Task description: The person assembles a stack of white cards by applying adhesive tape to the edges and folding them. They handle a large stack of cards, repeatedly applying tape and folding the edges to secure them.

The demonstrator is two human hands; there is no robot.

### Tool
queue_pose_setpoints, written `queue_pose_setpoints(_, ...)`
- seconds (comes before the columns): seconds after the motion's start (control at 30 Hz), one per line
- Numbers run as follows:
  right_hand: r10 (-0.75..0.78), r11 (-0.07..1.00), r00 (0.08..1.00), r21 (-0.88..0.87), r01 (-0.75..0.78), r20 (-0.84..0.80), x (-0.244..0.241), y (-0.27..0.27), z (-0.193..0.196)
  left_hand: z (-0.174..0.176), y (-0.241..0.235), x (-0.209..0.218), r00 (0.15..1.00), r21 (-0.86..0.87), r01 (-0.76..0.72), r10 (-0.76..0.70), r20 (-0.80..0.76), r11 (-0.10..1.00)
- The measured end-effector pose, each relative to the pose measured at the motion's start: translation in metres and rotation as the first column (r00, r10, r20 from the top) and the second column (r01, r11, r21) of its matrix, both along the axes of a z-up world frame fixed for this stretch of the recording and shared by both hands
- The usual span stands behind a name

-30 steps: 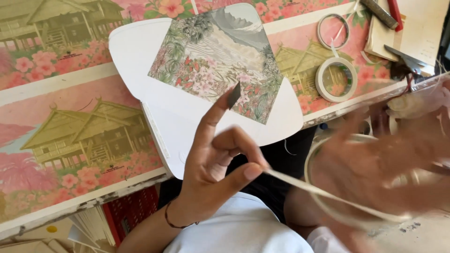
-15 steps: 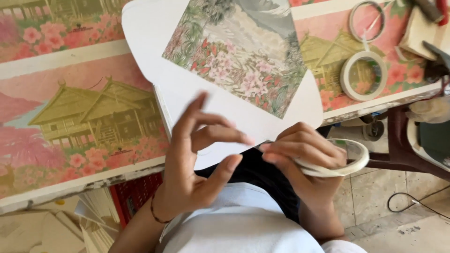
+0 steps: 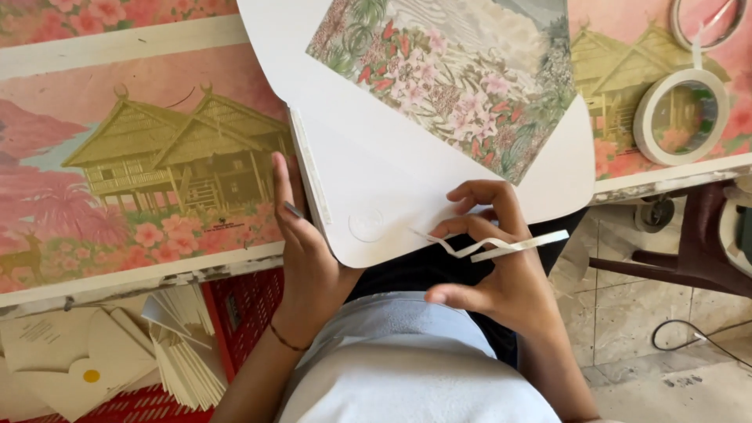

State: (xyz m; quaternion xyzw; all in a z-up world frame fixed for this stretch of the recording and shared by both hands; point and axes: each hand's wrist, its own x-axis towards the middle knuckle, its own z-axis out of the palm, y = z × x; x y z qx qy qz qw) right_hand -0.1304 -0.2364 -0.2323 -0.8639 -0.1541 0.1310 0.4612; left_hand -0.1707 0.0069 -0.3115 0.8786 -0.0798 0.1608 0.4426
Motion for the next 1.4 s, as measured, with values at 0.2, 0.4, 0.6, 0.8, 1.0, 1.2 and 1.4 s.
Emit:
queue_pose_setpoints(0.2,-0.004,0.999,0.999,-0.052,0.006,0.044,0.008,0.018,0.002,-0.009,0.01,0.015,0.999,-0.028,0.046,-0.046,0.007,0.999)
queue_pose_setpoints(0.4,0.024,0.998,0.997,-0.062,-0.02,0.072,0.018,0.03,0.006,0.027,0.025,0.024,0.988,-0.011,0.145,-0.146,-0.057,0.989)
queue_pose_setpoints(0.6,0.067,0.993,0.995,-0.099,-0.059,0.073,0.024,0.038,0.011,0.049,0.014,0.02,0.964,0.063,0.052,-0.034,-0.262,0.997)
queue_pose_setpoints(0.8,0.095,0.977,0.974,-0.209,-0.051,0.205,0.023,0.044,0.008,0.054,0.006,0.024,0.905,0.021,-0.021,0.028,-0.424,1.0)
queue_pose_setpoints(1.0,0.105,0.914,0.925,-0.401,0.055,0.365,0.007,0.003,-0.03,0.052,0.002,0.027,0.875,0.203,-0.033,0.126,-0.467,0.979)
queue_pose_setpoints(1.2,0.051,0.208,0.983,0.964,0.164,-0.178,-0.022,-0.032,-0.043,0.048,0.006,0.024,0.92,0.166,0.001,0.064,-0.387,0.986)
queue_pose_setpoints(1.4,0.118,0.982,0.786,-0.19,-0.001,0.607,0.031,-0.026,0.021,0.051,0.008,0.024,0.903,0.152,0.006,0.06,-0.425,0.988)
